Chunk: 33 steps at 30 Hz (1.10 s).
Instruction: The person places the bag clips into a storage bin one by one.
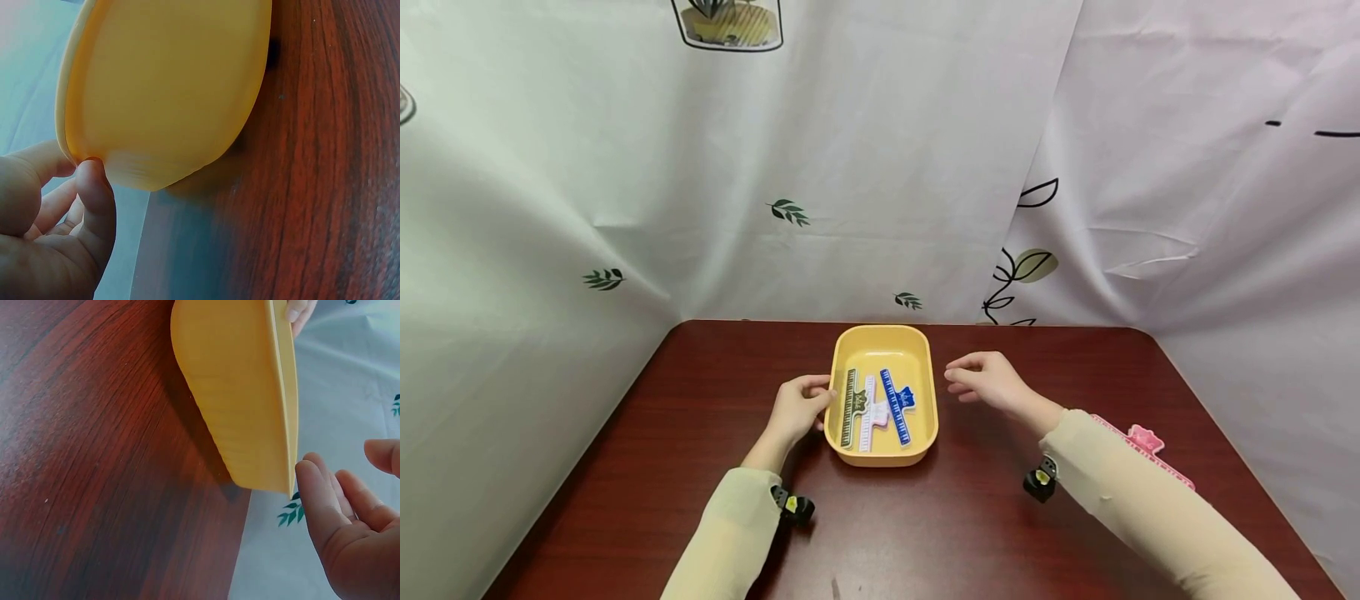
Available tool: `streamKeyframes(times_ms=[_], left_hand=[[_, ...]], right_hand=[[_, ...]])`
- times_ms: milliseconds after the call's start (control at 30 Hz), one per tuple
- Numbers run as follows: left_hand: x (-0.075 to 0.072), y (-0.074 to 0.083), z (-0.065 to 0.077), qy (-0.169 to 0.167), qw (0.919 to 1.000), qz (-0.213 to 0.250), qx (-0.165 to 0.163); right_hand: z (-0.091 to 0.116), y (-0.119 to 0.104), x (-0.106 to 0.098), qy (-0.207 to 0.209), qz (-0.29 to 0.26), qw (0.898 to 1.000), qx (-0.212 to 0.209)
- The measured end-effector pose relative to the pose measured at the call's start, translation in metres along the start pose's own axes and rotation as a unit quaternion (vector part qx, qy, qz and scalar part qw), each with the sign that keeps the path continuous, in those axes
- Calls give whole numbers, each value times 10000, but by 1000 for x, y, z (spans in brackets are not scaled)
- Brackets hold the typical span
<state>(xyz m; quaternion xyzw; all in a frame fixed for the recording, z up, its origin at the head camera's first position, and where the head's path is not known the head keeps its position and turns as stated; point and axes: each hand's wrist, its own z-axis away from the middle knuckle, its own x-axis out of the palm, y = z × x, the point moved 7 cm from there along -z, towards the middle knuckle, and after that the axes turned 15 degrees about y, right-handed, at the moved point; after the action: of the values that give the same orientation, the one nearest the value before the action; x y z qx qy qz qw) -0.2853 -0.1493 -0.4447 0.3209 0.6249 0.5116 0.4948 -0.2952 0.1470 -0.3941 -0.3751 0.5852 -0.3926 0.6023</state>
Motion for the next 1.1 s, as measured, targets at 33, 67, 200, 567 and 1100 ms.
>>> streamKeyframes(times_ms=[33, 67, 200, 567, 1100], left_hand=[[0, 0, 0, -2, 10000, -7, 6], [0, 0, 0, -5, 10000, -13, 6], [0, 0, 1, -23, 10000, -26, -9], [1, 1, 0, -52, 9999, 90, 10], [0, 0, 0, -57, 9999, 94, 34]], right_hand=[[0, 1, -1, -2, -13, 10000, -17], [0, 2, -2, -2, -26, 10000, -29], [0, 6, -6, -2, -120, 9999, -22], [5, 12, -18, 120, -173, 9997, -88], [6, 22, -35, 428, 614, 9963, -423]])
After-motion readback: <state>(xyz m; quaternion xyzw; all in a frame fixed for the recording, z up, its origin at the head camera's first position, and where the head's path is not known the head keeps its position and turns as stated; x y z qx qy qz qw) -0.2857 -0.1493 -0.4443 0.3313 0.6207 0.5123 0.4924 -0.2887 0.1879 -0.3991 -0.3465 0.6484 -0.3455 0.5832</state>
